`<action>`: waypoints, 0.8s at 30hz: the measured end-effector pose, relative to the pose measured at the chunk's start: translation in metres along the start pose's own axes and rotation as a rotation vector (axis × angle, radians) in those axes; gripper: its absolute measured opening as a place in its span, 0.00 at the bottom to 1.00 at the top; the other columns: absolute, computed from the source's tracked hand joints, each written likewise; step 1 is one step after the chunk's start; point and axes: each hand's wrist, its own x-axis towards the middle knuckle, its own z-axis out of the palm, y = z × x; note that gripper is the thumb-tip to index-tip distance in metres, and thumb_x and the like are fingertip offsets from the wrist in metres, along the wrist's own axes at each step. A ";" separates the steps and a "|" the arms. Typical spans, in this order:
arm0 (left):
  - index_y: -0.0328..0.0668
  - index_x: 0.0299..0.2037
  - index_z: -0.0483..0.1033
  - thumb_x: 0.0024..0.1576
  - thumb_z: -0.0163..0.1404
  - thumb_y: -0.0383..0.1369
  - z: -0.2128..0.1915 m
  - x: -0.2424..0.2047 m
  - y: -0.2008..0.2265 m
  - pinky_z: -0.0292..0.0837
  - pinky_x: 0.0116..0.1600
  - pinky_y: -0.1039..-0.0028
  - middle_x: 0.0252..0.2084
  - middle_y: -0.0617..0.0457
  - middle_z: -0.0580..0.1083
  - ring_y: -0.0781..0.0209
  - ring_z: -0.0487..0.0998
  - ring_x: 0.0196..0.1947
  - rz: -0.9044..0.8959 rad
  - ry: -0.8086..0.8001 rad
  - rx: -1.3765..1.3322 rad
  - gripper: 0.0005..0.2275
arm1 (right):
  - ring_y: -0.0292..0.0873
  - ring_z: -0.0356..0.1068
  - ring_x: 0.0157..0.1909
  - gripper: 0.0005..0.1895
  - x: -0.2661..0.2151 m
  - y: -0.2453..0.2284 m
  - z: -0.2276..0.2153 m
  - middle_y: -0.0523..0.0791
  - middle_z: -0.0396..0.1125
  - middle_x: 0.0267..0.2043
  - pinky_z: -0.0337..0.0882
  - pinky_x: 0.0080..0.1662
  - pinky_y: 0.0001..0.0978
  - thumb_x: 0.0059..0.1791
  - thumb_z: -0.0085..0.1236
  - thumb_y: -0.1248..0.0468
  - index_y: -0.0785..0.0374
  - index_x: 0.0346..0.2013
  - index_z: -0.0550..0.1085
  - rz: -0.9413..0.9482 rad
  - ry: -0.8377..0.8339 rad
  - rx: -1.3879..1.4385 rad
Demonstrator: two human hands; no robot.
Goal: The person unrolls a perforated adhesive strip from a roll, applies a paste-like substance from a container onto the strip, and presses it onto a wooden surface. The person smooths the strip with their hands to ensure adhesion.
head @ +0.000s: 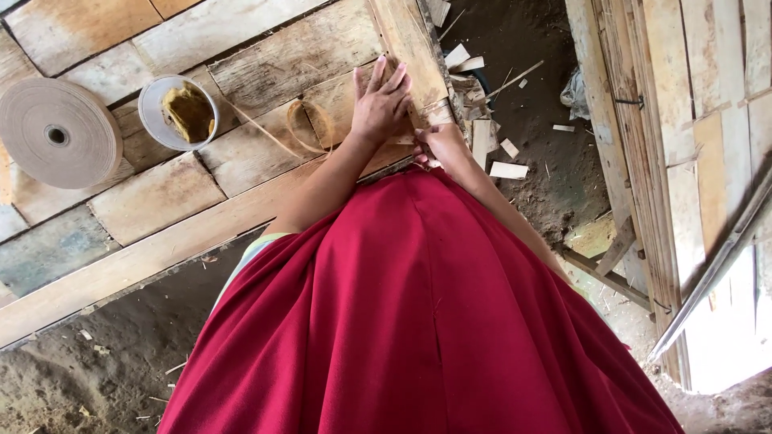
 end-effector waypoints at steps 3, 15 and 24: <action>0.54 0.68 0.64 0.68 0.28 0.46 -0.027 0.000 0.021 0.13 0.68 0.27 0.76 0.61 0.53 0.48 0.33 0.76 -0.077 -0.117 0.059 0.22 | 0.43 0.67 0.16 0.10 0.004 0.002 0.000 0.51 0.67 0.20 0.64 0.18 0.28 0.55 0.56 0.69 0.70 0.30 0.72 0.014 0.047 -0.064; 0.55 0.76 0.52 0.68 0.30 0.50 -0.022 -0.007 0.031 0.08 0.66 0.29 0.78 0.66 0.47 0.51 0.29 0.77 -0.151 -0.063 0.058 0.26 | 0.42 0.70 0.17 0.10 0.001 -0.003 0.003 0.50 0.70 0.22 0.69 0.17 0.27 0.55 0.56 0.66 0.71 0.33 0.74 0.015 0.077 -0.166; 0.63 0.77 0.45 0.66 0.35 0.56 -0.035 -0.011 0.035 0.12 0.66 0.25 0.79 0.70 0.42 0.54 0.25 0.76 -0.162 -0.151 0.115 0.30 | 0.41 0.70 0.19 0.06 0.015 0.010 -0.002 0.49 0.69 0.23 0.72 0.19 0.28 0.56 0.54 0.65 0.66 0.37 0.72 -0.051 0.035 -0.164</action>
